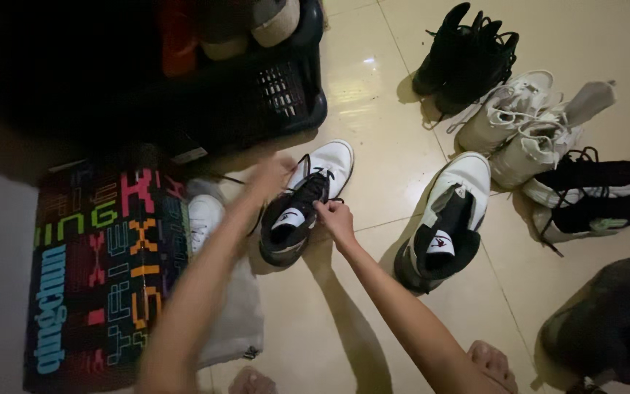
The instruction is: The person removes the laces from a white and black high-top sneaker and then re-laces it by threading the laces through the eyelets and tying a knot. The task is performed on a single shoe placed on the floor.
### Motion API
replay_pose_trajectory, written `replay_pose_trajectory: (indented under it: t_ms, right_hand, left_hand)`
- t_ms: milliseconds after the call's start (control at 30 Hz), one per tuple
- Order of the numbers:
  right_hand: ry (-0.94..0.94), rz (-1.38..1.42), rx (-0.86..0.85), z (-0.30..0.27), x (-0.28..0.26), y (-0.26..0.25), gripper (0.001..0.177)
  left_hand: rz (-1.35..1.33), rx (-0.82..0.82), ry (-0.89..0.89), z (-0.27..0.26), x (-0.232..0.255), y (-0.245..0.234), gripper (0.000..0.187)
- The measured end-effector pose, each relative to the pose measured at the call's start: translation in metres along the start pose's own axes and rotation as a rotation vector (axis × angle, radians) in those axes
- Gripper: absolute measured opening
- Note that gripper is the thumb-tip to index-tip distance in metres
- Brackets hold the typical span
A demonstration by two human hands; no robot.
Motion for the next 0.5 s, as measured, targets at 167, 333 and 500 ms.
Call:
replay_pose_trajectory:
  t_ms: [167,333,500]
  right_hand:
    - [0.007,0.001,0.002,-0.008,-0.001,-0.004,0.048]
    - [-0.139,-0.080,0.051,0.000,-0.018,-0.021,0.035]
    - [-0.226,-0.191,0.052,0.001,-0.020,-0.028,0.031]
  left_hand:
    - [0.554,-0.167,0.253,-0.040,0.070,0.047,0.014]
    - [0.646,-0.147,0.223,-0.023,0.065,0.031,0.020]
    - [0.658,-0.178,-0.076,0.001,-0.005,-0.085,0.020]
Point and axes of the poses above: each hand's wrist, its own z-axis towards the middle knuckle, its own y-axis out of the palm, x = y × z, the point moved 6 cm from there along z, towards the middle knuckle, and after that the axes turned 8 degrees about x, right-handed, at the moved point
